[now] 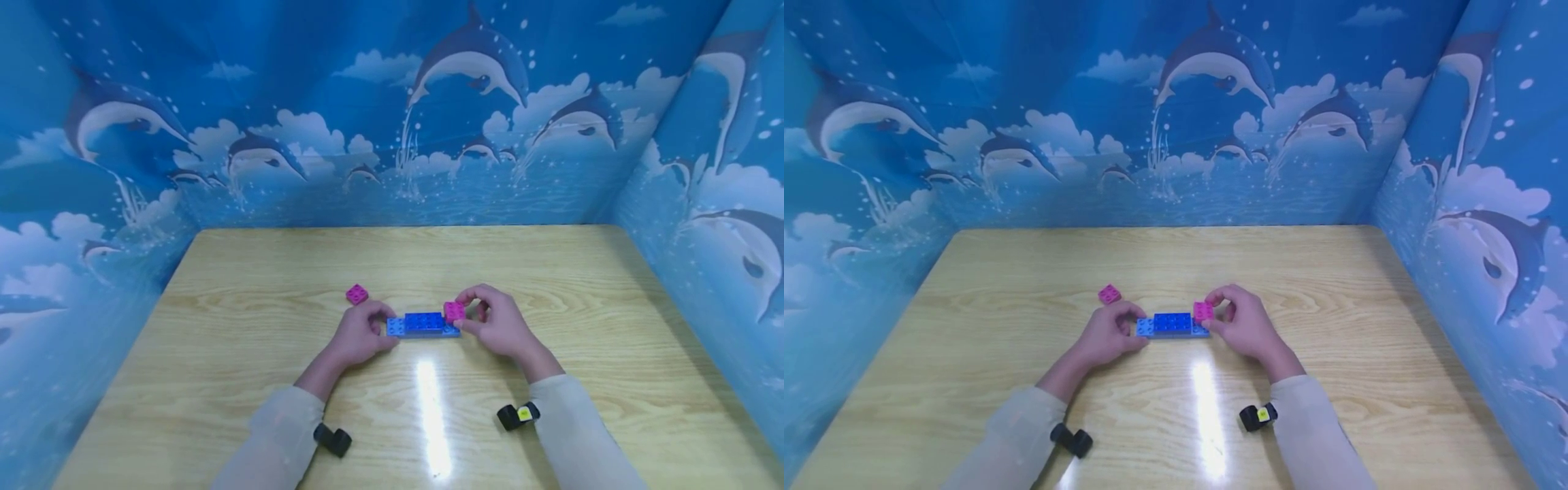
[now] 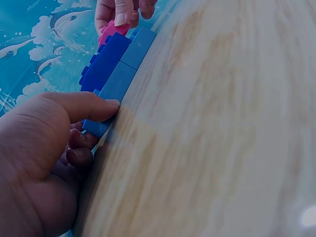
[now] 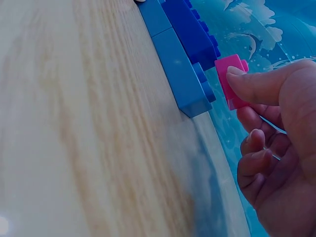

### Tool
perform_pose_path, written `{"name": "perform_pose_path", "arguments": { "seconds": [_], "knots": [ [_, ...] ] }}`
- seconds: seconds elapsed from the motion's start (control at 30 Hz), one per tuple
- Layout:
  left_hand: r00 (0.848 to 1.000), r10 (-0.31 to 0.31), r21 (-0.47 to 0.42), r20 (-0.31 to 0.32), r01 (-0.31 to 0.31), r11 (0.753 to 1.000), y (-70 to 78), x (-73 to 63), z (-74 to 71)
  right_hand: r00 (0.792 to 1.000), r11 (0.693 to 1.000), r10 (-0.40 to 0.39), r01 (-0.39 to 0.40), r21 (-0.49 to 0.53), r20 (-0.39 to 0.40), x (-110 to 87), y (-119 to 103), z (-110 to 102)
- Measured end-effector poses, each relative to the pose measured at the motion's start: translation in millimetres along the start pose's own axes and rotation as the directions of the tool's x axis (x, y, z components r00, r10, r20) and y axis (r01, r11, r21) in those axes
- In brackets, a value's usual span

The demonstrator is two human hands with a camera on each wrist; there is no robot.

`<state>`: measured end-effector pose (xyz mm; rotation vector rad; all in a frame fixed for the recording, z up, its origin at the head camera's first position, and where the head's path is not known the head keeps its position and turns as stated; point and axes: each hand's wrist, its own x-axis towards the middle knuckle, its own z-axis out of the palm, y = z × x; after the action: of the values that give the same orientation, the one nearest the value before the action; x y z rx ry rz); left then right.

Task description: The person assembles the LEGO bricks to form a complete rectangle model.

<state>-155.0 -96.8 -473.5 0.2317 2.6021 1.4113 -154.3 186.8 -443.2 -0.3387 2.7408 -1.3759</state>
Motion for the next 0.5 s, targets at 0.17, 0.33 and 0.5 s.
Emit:
{"name": "perform_pose_path", "arguments": {
  "seconds": [0.17,0.33,0.5],
  "knots": [
    [1.000,0.000,-0.002,0.004,0.000,1.000,1.4,-0.7,-0.5,1.000,1.000,-0.016,0.016,0.006,0.013,-2.8,3.8,0.0],
    [1.000,-0.005,-0.004,0.001,0.005,1.000,2.0,-0.9,-0.7,0.998,0.998,-0.052,0.052,0.019,0.025,-4.9,5.9,-0.1],
    [1.000,0.000,-0.007,0.000,0.000,1.000,1.7,-0.9,-0.7,0.996,0.997,-0.075,0.074,0.024,0.044,-6.1,7.9,1.2]
  ]
}}
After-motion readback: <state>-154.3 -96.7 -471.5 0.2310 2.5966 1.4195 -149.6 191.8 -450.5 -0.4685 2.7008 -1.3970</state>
